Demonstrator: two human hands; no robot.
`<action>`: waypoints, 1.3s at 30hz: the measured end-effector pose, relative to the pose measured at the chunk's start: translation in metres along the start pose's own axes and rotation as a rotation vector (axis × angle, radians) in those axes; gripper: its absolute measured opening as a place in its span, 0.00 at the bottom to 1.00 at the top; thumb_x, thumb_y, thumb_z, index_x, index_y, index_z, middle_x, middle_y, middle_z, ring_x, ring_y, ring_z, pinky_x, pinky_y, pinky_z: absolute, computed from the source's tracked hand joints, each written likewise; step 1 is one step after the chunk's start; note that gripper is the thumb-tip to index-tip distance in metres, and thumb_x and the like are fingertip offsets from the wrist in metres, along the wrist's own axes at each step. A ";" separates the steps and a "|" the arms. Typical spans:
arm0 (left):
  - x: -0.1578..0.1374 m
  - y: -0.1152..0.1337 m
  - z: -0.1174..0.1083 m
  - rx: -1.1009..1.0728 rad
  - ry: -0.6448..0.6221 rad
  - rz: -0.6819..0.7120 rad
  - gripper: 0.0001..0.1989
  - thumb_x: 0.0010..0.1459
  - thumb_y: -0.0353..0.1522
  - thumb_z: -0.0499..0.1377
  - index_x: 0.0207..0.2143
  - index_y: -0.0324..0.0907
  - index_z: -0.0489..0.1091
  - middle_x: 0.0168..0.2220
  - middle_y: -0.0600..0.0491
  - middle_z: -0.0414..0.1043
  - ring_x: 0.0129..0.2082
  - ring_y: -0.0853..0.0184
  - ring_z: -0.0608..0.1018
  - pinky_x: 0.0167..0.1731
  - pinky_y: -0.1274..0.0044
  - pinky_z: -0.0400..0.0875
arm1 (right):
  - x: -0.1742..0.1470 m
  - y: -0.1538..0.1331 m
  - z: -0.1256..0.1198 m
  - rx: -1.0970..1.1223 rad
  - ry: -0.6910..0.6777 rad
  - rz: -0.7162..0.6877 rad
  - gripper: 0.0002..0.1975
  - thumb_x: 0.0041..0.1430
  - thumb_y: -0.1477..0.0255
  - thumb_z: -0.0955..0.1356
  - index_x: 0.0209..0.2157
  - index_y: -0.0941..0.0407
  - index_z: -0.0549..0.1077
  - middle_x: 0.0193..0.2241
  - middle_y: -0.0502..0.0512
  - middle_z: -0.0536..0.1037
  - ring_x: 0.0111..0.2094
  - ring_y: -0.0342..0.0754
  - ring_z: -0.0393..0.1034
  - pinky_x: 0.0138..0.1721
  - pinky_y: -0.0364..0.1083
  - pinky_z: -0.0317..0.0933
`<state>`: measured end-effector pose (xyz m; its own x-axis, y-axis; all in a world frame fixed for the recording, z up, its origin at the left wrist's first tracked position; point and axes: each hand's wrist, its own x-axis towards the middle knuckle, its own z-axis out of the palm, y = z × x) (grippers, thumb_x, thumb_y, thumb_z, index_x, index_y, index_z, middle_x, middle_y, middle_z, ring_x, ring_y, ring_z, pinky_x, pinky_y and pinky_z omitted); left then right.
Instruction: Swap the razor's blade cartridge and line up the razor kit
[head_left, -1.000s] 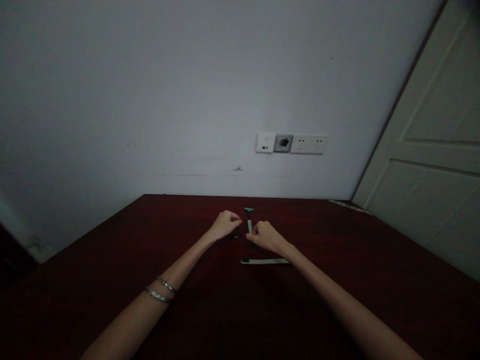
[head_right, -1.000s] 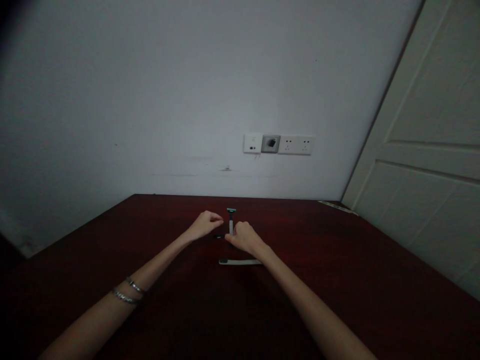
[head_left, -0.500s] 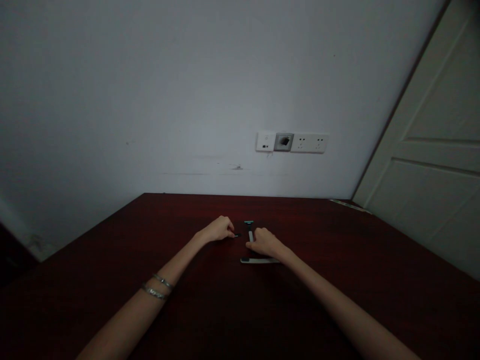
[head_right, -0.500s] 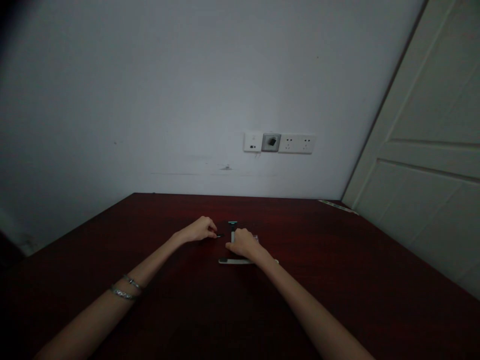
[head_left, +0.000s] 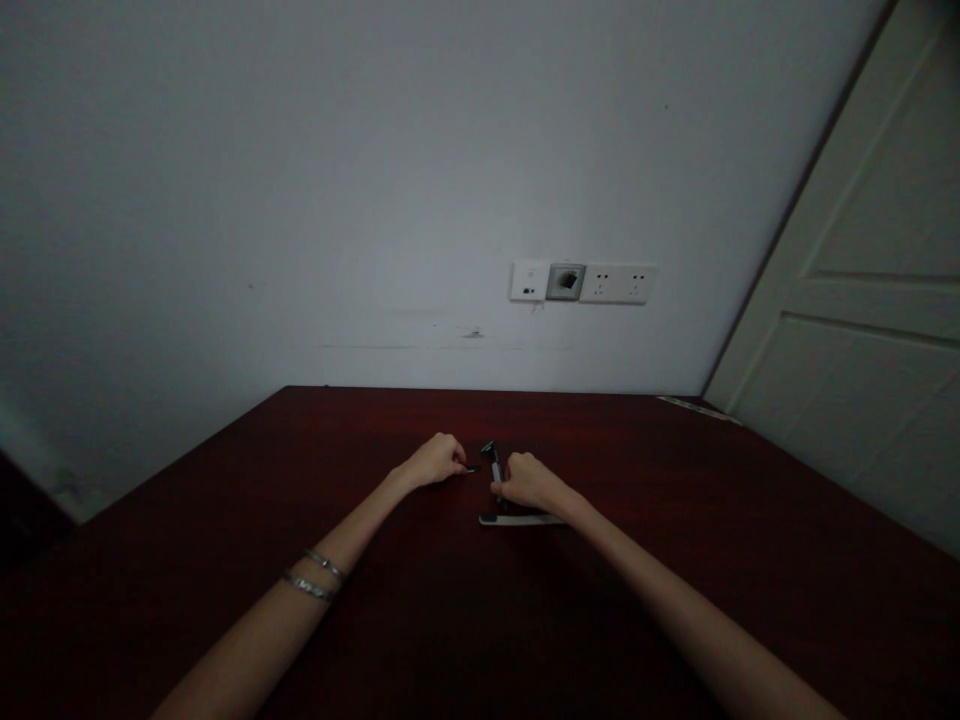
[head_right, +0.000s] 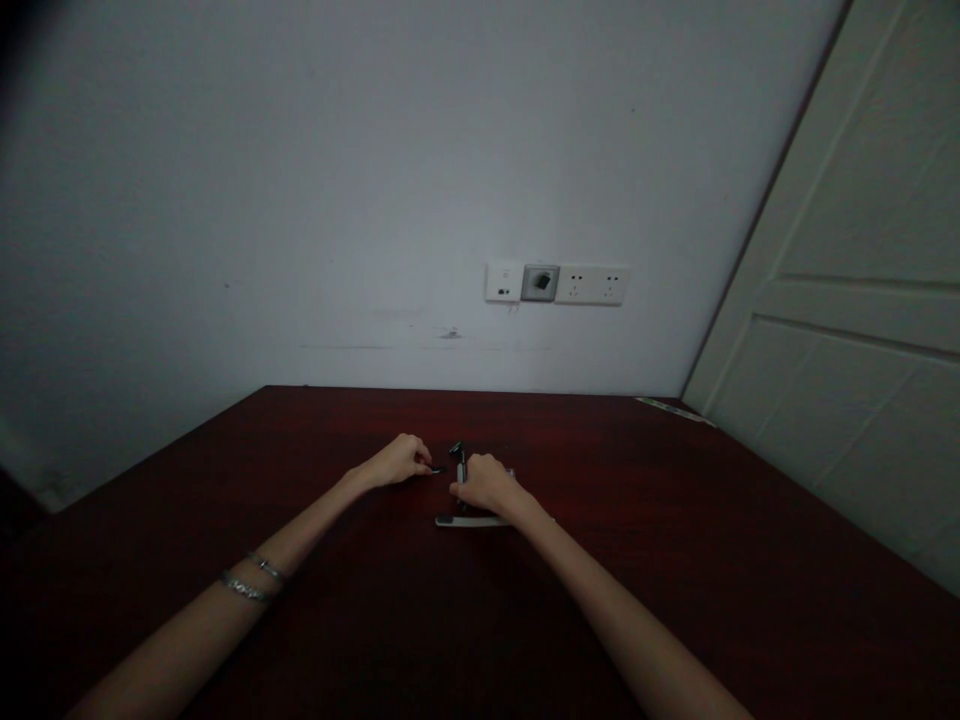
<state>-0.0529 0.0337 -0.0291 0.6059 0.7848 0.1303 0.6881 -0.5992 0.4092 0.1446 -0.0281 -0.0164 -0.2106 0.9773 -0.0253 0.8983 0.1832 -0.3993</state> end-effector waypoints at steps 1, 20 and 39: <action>0.000 0.000 0.000 0.008 0.002 0.002 0.08 0.47 0.31 0.59 0.29 0.38 0.77 0.25 0.51 0.75 0.23 0.69 0.72 0.24 0.81 0.59 | 0.000 0.000 -0.002 0.009 0.004 -0.012 0.12 0.44 0.64 0.67 0.23 0.59 0.73 0.24 0.63 0.76 0.27 0.52 0.71 0.24 0.44 0.57; -0.006 0.034 -0.020 -0.137 0.089 0.082 0.11 0.53 0.30 0.53 0.30 0.37 0.75 0.31 0.49 0.74 0.32 0.67 0.73 0.33 0.80 0.63 | 0.005 0.024 -0.046 0.439 0.105 -0.266 0.11 0.49 0.69 0.64 0.27 0.62 0.75 0.22 0.53 0.74 0.22 0.40 0.64 0.24 0.39 0.56; -0.009 0.087 -0.009 0.158 0.101 0.271 0.12 0.60 0.29 0.48 0.31 0.37 0.71 0.31 0.49 0.69 0.34 0.66 0.70 0.38 0.76 0.63 | 0.005 0.029 -0.049 0.364 -0.123 -0.355 0.12 0.46 0.71 0.66 0.28 0.64 0.77 0.20 0.52 0.72 0.21 0.39 0.59 0.23 0.40 0.53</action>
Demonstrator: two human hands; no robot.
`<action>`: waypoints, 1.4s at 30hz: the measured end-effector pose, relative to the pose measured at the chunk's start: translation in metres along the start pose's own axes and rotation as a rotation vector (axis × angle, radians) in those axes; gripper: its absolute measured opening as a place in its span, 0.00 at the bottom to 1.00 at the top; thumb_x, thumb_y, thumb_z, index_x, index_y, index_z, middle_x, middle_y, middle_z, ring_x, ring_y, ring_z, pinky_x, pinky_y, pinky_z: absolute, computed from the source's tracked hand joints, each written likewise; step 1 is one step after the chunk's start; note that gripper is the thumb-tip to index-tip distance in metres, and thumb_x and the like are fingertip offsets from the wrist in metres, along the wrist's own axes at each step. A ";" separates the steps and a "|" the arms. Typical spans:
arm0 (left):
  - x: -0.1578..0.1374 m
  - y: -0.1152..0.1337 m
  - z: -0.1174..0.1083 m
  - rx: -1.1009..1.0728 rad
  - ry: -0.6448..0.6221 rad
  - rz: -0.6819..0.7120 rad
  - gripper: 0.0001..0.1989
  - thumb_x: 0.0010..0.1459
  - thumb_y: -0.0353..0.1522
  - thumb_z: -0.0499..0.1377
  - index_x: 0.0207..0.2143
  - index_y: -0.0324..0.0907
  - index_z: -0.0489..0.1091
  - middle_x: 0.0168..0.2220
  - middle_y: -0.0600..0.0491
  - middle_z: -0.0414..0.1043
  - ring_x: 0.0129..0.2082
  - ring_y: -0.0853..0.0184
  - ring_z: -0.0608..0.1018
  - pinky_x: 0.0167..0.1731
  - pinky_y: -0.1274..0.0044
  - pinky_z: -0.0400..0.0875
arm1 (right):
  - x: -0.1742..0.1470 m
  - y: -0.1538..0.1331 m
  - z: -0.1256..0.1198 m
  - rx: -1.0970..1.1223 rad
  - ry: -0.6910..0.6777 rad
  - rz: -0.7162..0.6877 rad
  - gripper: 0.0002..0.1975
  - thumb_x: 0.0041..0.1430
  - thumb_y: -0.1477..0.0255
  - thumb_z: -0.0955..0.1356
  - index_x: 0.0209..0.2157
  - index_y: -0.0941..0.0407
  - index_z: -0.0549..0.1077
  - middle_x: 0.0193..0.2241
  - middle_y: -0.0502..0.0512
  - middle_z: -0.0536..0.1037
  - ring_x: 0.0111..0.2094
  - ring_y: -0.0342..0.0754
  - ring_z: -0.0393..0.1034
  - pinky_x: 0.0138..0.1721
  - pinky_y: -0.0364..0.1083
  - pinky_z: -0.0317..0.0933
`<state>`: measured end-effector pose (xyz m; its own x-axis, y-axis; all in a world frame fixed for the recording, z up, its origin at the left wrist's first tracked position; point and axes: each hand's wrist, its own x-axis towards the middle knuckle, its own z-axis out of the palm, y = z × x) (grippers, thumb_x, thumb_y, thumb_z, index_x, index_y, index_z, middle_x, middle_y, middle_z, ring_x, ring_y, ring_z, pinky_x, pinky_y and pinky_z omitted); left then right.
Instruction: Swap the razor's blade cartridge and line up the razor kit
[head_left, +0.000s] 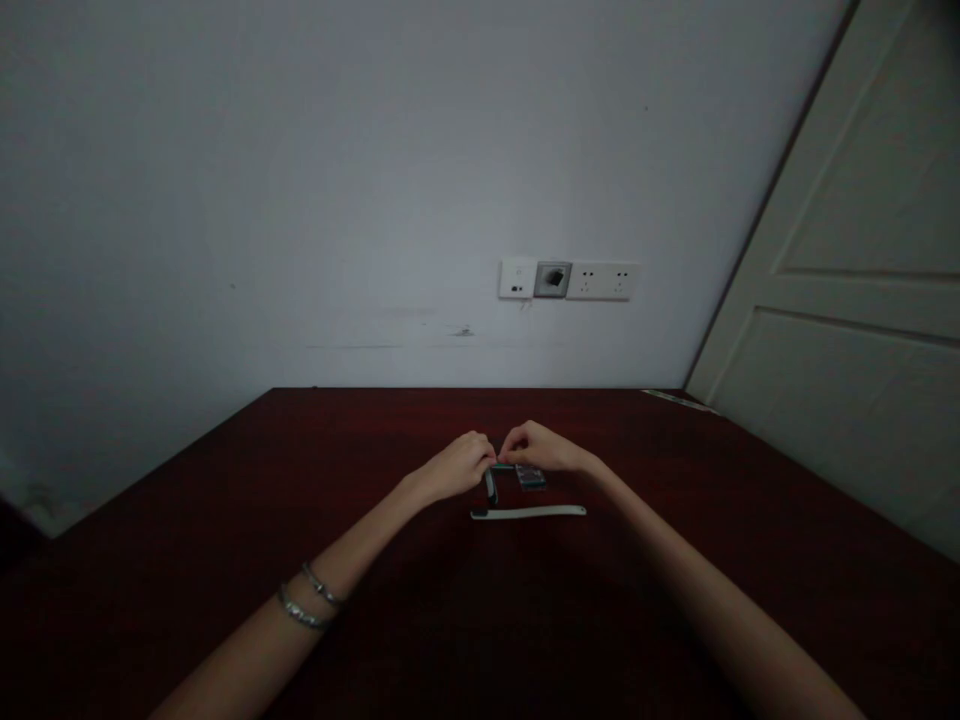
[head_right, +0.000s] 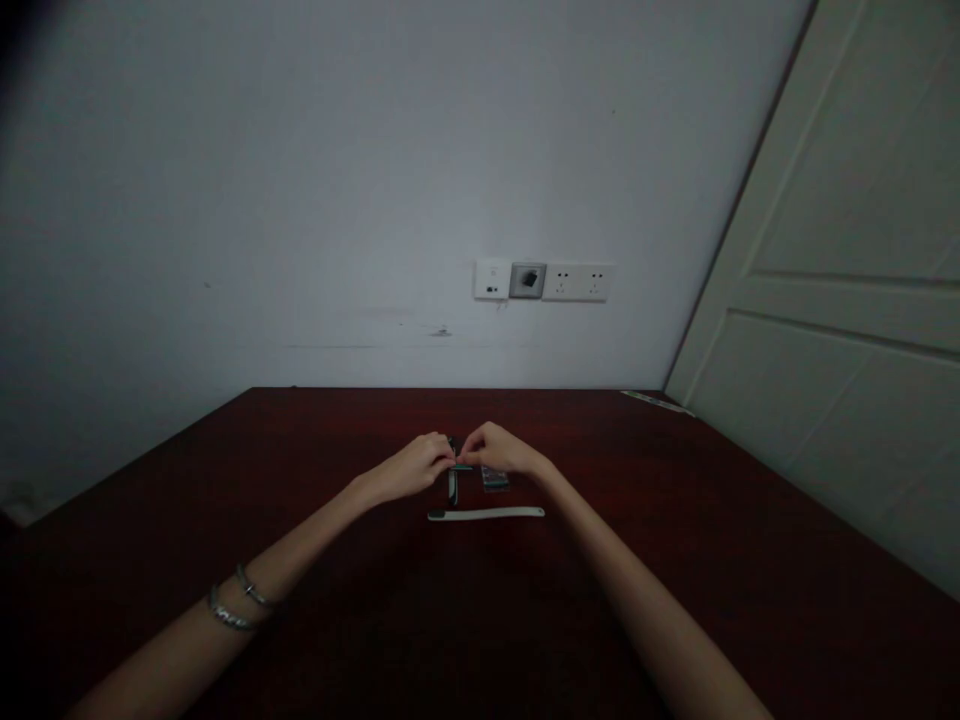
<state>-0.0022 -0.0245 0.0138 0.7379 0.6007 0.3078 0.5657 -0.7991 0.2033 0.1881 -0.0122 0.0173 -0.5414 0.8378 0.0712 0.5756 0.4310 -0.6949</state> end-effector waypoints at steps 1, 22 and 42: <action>0.000 0.001 0.001 -0.006 0.011 -0.013 0.12 0.60 0.30 0.49 0.32 0.37 0.71 0.32 0.48 0.70 0.35 0.66 0.70 0.38 0.75 0.63 | -0.001 0.001 -0.001 -0.009 -0.006 0.006 0.12 0.46 0.71 0.66 0.28 0.64 0.77 0.20 0.52 0.72 0.21 0.39 0.58 0.23 0.40 0.52; 0.028 0.005 0.051 0.011 -0.072 -0.028 0.22 0.49 0.38 0.60 0.45 0.36 0.66 0.42 0.45 0.70 0.40 0.59 0.67 0.40 0.72 0.63 | -0.023 0.055 -0.001 -0.219 0.184 -0.027 0.07 0.49 0.72 0.66 0.27 0.61 0.75 0.31 0.55 0.70 0.32 0.44 0.64 0.35 0.41 0.59; 0.030 0.009 0.050 -0.067 -0.074 -0.097 0.25 0.48 0.34 0.59 0.49 0.36 0.62 0.42 0.43 0.68 0.43 0.58 0.69 0.40 0.73 0.64 | -0.025 0.048 0.005 -0.171 0.200 0.086 0.08 0.46 0.77 0.65 0.25 0.61 0.78 0.24 0.53 0.76 0.27 0.44 0.67 0.30 0.40 0.59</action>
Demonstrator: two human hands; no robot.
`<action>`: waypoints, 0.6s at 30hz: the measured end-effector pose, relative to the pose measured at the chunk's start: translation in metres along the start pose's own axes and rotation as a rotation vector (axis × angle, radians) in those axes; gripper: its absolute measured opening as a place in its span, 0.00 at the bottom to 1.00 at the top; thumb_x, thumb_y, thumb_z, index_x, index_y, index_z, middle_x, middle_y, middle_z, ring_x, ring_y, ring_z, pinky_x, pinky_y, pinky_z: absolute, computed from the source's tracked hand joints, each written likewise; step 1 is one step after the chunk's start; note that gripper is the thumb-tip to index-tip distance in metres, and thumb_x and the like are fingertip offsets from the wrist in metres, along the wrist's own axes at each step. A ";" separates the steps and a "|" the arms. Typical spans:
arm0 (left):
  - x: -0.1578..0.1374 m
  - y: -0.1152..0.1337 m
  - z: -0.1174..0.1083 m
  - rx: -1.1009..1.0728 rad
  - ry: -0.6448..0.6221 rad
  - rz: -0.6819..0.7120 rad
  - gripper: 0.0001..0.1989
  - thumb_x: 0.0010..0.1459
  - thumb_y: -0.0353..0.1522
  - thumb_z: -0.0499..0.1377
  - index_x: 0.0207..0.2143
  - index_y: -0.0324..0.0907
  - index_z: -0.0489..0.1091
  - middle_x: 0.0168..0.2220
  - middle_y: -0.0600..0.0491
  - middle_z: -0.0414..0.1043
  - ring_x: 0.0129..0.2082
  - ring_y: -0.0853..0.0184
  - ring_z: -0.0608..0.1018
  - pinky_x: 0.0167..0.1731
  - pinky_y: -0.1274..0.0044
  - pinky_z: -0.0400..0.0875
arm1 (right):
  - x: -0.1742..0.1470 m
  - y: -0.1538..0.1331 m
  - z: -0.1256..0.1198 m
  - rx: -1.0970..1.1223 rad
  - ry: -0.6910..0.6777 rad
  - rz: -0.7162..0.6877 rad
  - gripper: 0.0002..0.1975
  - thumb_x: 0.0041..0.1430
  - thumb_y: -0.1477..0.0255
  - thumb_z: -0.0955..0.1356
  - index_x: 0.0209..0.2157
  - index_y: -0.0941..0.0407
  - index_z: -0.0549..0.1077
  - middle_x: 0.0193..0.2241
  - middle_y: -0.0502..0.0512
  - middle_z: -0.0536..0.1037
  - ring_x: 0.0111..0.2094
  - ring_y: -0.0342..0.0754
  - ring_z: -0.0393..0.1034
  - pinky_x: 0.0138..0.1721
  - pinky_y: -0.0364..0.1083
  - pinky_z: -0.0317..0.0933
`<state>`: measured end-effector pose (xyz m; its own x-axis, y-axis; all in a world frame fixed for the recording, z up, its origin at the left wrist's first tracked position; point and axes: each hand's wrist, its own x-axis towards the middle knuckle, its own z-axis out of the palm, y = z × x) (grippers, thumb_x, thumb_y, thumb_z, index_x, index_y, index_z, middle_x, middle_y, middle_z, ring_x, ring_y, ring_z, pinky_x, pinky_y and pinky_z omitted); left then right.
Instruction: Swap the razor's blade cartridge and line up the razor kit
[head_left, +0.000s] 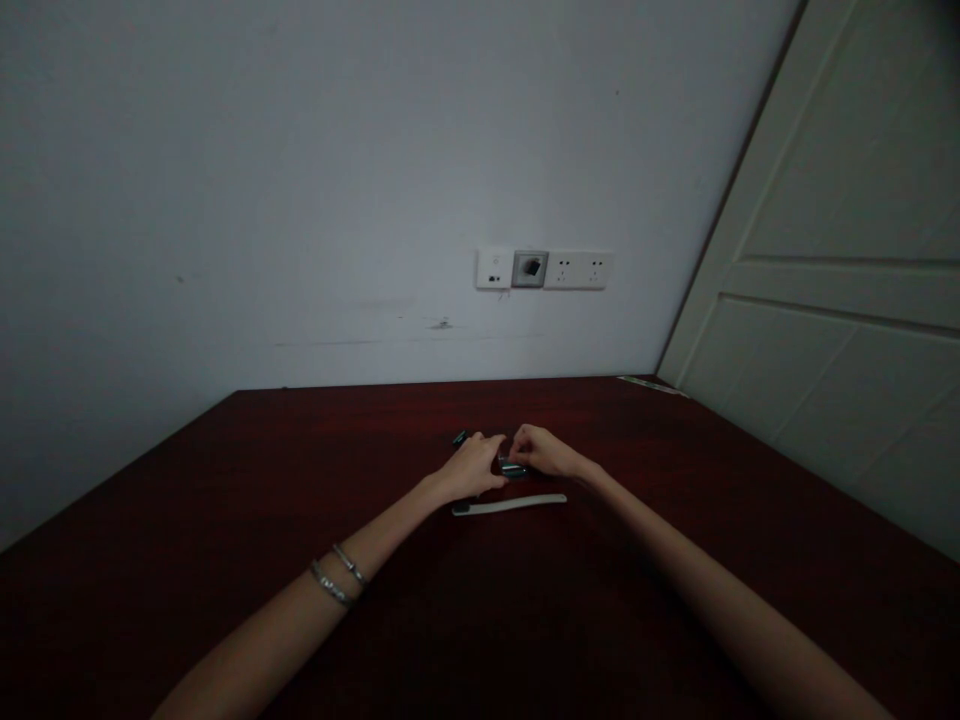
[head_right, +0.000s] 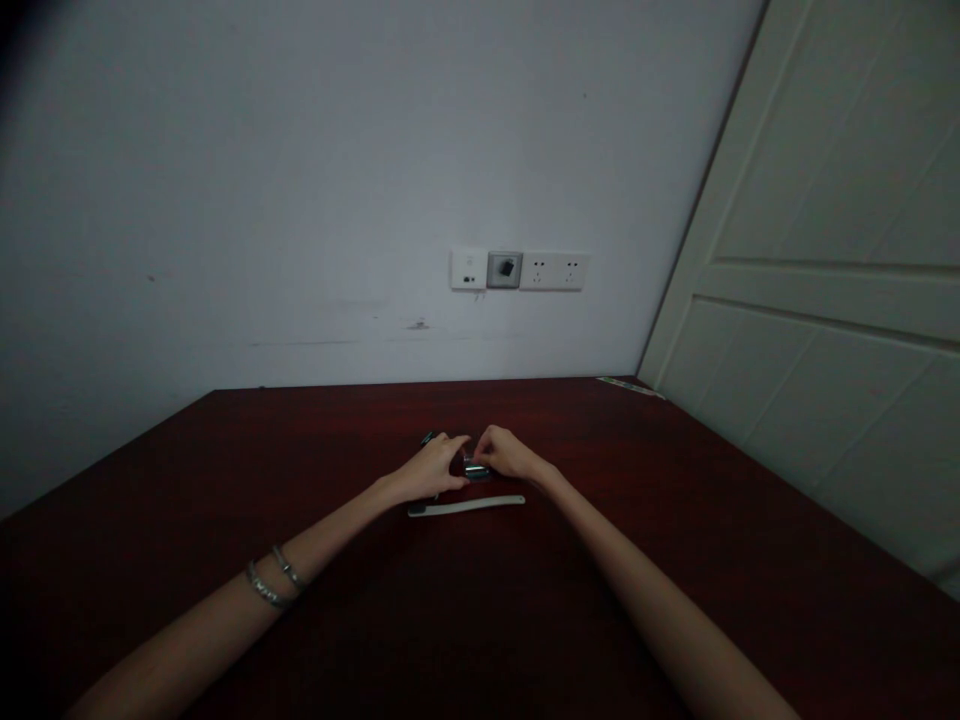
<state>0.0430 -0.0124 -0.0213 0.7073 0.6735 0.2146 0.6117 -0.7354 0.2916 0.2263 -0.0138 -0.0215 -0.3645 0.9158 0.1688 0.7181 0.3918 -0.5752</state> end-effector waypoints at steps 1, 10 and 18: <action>0.000 0.000 0.000 -0.002 0.003 -0.001 0.24 0.48 0.34 0.59 0.48 0.36 0.62 0.42 0.44 0.68 0.43 0.58 0.69 0.40 0.72 0.64 | 0.000 0.000 0.001 0.000 0.002 -0.001 0.08 0.46 0.77 0.65 0.25 0.61 0.78 0.23 0.53 0.76 0.27 0.43 0.67 0.30 0.40 0.59; 0.001 -0.005 0.006 0.015 0.016 0.004 0.24 0.47 0.35 0.60 0.48 0.36 0.63 0.40 0.44 0.68 0.41 0.58 0.69 0.39 0.73 0.64 | 0.001 0.002 -0.001 -0.024 0.000 -0.056 0.07 0.45 0.76 0.67 0.26 0.61 0.78 0.27 0.55 0.76 0.30 0.44 0.67 0.33 0.40 0.59; -0.002 -0.002 0.003 0.051 0.020 0.029 0.26 0.47 0.36 0.62 0.48 0.37 0.63 0.41 0.44 0.68 0.42 0.59 0.69 0.40 0.72 0.63 | 0.004 0.006 0.004 0.044 -0.003 -0.025 0.08 0.44 0.78 0.66 0.25 0.60 0.77 0.24 0.53 0.76 0.26 0.43 0.67 0.30 0.40 0.59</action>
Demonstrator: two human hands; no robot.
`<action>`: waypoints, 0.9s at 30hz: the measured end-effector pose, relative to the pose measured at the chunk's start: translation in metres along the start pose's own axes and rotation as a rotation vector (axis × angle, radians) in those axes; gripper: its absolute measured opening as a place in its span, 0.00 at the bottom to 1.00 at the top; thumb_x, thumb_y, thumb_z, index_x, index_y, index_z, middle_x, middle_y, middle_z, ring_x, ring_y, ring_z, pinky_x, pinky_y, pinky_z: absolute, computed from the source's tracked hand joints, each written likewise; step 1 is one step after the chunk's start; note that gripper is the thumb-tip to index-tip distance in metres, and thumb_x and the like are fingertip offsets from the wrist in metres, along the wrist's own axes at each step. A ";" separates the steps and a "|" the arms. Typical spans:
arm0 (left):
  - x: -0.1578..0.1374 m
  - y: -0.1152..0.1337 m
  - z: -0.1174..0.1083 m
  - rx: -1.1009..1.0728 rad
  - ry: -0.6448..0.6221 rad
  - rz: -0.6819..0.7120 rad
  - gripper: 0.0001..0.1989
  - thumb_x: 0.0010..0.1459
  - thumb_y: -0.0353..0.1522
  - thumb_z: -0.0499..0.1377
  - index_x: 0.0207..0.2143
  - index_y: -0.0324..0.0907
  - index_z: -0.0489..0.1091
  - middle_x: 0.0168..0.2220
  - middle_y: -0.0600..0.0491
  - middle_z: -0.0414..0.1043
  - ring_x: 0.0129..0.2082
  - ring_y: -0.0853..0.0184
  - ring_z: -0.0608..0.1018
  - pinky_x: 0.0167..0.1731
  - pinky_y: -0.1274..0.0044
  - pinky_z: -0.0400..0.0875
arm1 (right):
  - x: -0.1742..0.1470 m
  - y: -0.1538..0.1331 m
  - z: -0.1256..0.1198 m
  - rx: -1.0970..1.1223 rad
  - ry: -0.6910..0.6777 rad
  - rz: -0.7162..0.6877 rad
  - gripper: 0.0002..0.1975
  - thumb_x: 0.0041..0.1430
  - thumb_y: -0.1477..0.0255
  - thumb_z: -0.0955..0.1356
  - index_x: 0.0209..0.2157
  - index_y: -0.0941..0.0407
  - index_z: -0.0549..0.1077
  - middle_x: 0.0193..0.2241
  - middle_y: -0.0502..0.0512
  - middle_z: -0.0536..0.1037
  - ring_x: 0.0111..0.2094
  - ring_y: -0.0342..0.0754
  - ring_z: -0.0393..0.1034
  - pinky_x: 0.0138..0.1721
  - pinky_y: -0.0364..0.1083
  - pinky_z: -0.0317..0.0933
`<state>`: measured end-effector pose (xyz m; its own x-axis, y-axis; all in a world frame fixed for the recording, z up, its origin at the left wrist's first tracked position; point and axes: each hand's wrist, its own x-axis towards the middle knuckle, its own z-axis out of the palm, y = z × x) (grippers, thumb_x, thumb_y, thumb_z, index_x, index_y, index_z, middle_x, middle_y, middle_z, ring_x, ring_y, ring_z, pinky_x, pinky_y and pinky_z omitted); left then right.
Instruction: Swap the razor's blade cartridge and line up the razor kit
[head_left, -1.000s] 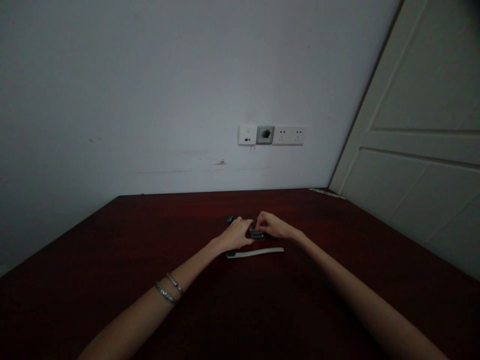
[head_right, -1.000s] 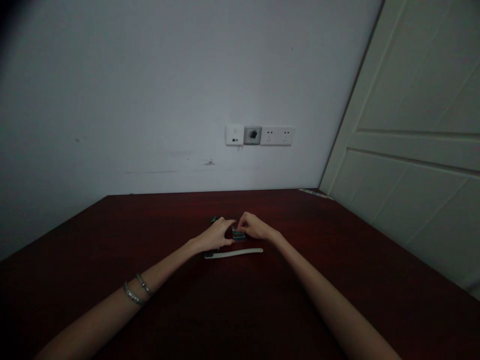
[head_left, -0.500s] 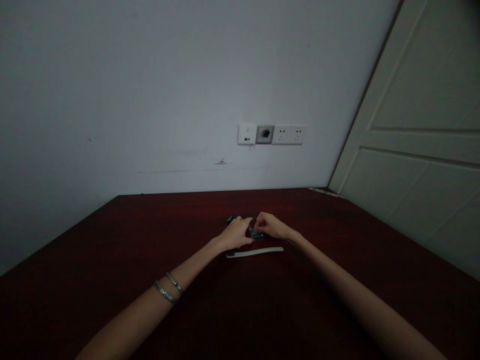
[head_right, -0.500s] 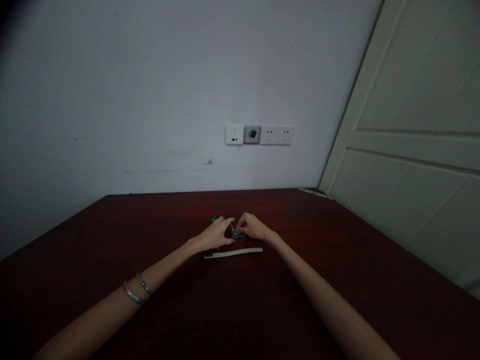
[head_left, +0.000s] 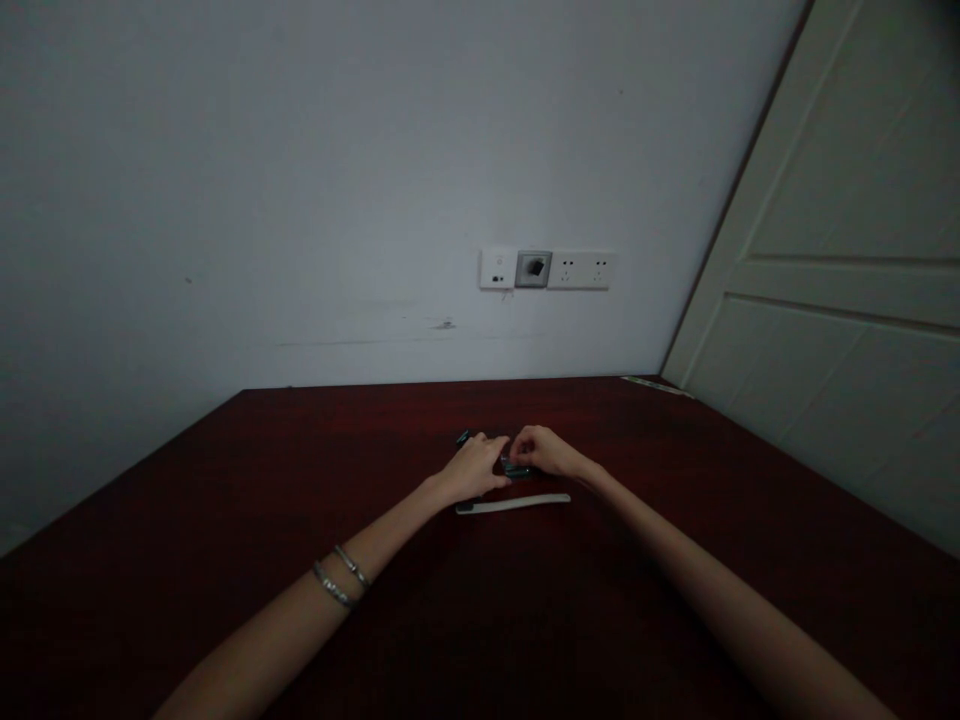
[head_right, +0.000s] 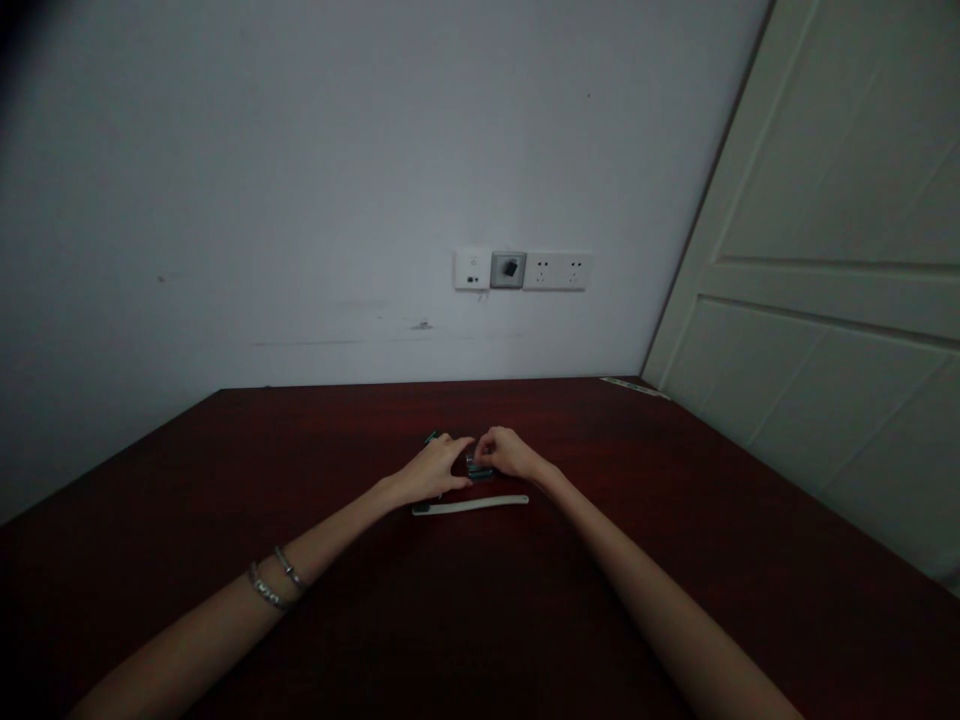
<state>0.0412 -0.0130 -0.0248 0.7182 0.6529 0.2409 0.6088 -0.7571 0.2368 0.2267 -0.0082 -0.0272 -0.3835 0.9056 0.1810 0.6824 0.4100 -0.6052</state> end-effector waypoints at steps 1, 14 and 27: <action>-0.001 0.001 -0.002 -0.007 0.005 0.006 0.26 0.47 0.36 0.62 0.48 0.37 0.63 0.41 0.45 0.68 0.42 0.59 0.69 0.40 0.72 0.63 | 0.001 0.001 -0.001 0.023 -0.006 0.003 0.08 0.44 0.78 0.65 0.25 0.60 0.77 0.24 0.53 0.76 0.26 0.42 0.66 0.30 0.40 0.59; -0.028 -0.026 -0.056 -0.170 0.443 -0.054 0.10 0.55 0.27 0.52 0.37 0.41 0.71 0.37 0.51 0.73 0.40 0.66 0.70 0.43 0.71 0.65 | 0.010 -0.062 0.006 -0.172 0.050 0.138 0.11 0.50 0.71 0.64 0.28 0.61 0.77 0.22 0.58 0.77 0.26 0.47 0.71 0.28 0.42 0.59; -0.044 -0.037 -0.053 -0.165 0.419 -0.097 0.13 0.52 0.23 0.50 0.34 0.41 0.72 0.37 0.52 0.74 0.39 0.66 0.71 0.44 0.71 0.65 | 0.011 -0.103 0.069 -0.589 -0.007 0.204 0.13 0.54 0.77 0.61 0.38 0.64 0.74 0.37 0.73 0.75 0.39 0.60 0.72 0.37 0.52 0.63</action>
<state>-0.0306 -0.0127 0.0059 0.4412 0.6996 0.5621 0.5804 -0.7002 0.4158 0.1094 -0.0480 -0.0165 -0.2119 0.9721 0.1007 0.9702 0.2216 -0.0979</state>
